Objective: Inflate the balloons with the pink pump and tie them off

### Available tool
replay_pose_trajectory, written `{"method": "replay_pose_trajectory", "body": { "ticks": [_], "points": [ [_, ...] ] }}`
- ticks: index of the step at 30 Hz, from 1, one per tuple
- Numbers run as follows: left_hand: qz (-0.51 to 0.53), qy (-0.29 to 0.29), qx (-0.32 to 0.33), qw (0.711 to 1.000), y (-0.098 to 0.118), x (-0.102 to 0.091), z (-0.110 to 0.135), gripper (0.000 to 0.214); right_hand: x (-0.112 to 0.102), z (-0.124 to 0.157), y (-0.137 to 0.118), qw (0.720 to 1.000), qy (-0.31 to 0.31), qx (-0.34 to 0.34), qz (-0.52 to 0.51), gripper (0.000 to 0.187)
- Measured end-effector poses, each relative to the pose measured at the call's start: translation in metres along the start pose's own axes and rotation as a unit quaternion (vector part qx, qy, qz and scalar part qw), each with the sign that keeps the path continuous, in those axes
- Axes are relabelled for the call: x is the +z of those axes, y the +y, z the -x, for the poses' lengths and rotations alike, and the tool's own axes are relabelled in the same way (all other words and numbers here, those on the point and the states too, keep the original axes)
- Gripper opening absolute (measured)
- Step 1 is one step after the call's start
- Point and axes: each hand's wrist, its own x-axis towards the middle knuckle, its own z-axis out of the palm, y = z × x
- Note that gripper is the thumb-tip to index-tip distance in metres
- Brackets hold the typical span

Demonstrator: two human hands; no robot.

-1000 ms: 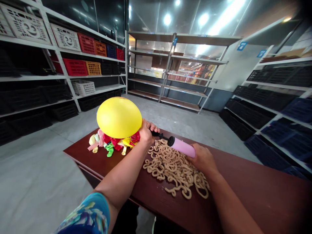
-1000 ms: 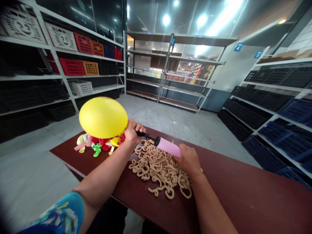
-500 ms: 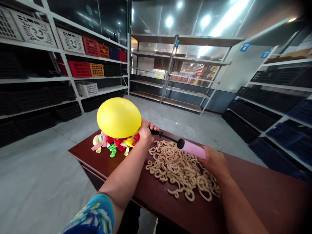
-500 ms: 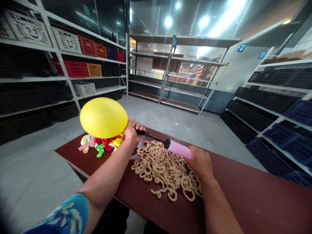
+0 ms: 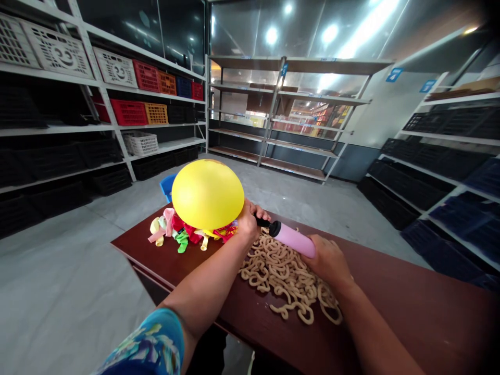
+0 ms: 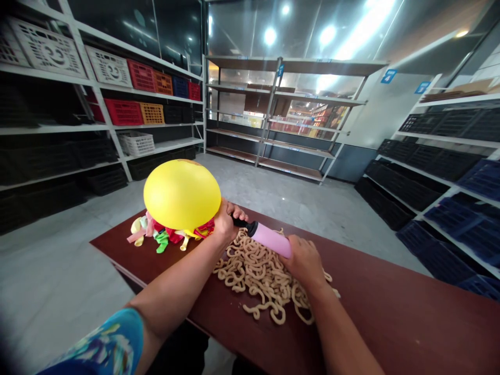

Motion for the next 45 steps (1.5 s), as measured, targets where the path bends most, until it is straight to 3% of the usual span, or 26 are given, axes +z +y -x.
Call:
{"method": "replay_pose_trajectory", "body": {
  "ticks": [5,12,23,27,36,40,45],
  "points": [
    [0.013,-0.009,0.036,0.999,0.016,-0.002,-0.005,0.048,-0.003,0.0,0.012,1.0,-0.007,0.028,0.011,0.032],
    [0.02,0.024,0.065,0.997,0.035,-0.005,-0.011,0.052,-0.004,0.007,0.039,0.996,-0.024,0.082,0.025,0.026],
    [0.024,-0.041,0.012,0.999,0.008,-0.001,0.003,0.053,-0.004,-0.002,-0.009,1.0,0.008,-0.004,0.003,0.023],
    [0.02,-0.04,0.016,0.999,0.012,-0.002,0.0,0.052,-0.003,-0.001,-0.003,1.0,0.004,0.008,0.004,0.027],
    [0.022,0.007,0.06,0.998,0.038,-0.003,-0.009,0.044,-0.001,0.01,0.047,0.995,-0.023,0.093,0.015,0.029],
    [0.023,0.006,0.059,0.998,0.034,-0.005,-0.009,0.043,-0.001,0.008,0.039,0.996,-0.035,0.074,0.024,0.026],
    [0.021,-0.022,0.03,0.999,0.015,-0.006,-0.003,0.045,-0.002,0.004,0.013,0.999,0.001,0.017,0.03,0.028]
  ]
}}
